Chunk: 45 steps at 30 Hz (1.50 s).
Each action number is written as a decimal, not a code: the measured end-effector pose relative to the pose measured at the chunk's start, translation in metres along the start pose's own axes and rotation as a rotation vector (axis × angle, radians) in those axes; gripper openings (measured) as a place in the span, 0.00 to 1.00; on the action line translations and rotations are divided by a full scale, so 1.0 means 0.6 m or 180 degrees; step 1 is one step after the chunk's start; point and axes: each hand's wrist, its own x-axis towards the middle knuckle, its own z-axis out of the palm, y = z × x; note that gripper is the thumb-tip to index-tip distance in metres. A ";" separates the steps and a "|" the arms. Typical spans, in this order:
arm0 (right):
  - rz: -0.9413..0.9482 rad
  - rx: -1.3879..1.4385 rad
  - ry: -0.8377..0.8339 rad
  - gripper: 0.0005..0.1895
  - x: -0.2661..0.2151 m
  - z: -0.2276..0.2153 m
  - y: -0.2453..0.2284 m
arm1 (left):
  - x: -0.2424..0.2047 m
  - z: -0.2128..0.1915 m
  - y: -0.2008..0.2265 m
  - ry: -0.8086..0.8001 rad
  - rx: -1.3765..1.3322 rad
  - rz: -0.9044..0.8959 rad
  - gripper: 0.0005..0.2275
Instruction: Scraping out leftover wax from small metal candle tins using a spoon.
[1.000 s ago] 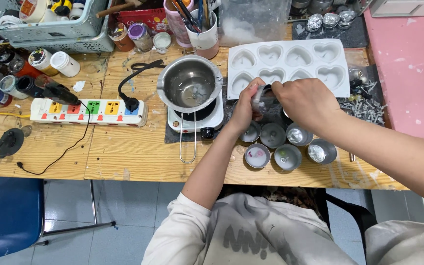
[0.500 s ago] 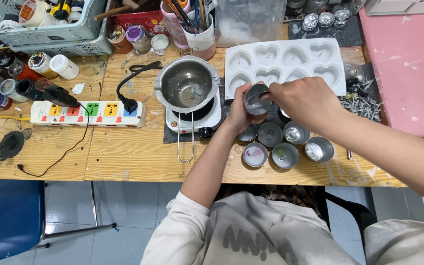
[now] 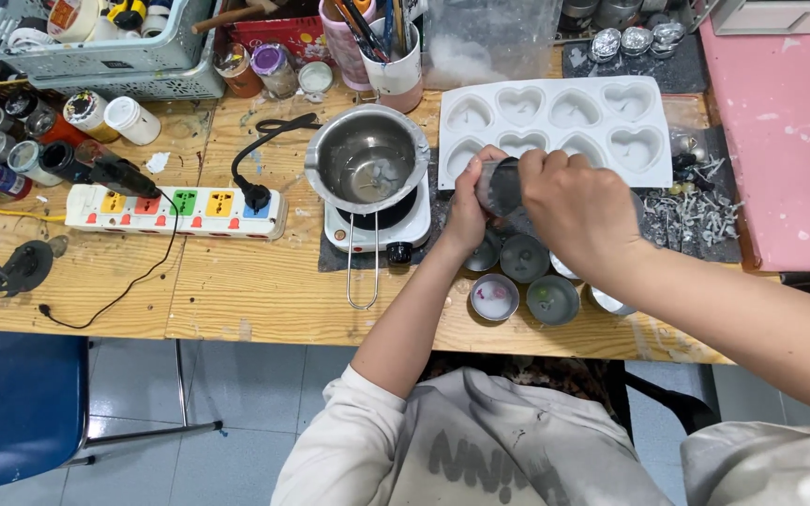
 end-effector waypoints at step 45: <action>-0.0507 0.0130 0.0074 0.04 -0.001 0.030 0.003 | 0.002 -0.022 -0.003 -0.0305 0.0392 0.0135 0.22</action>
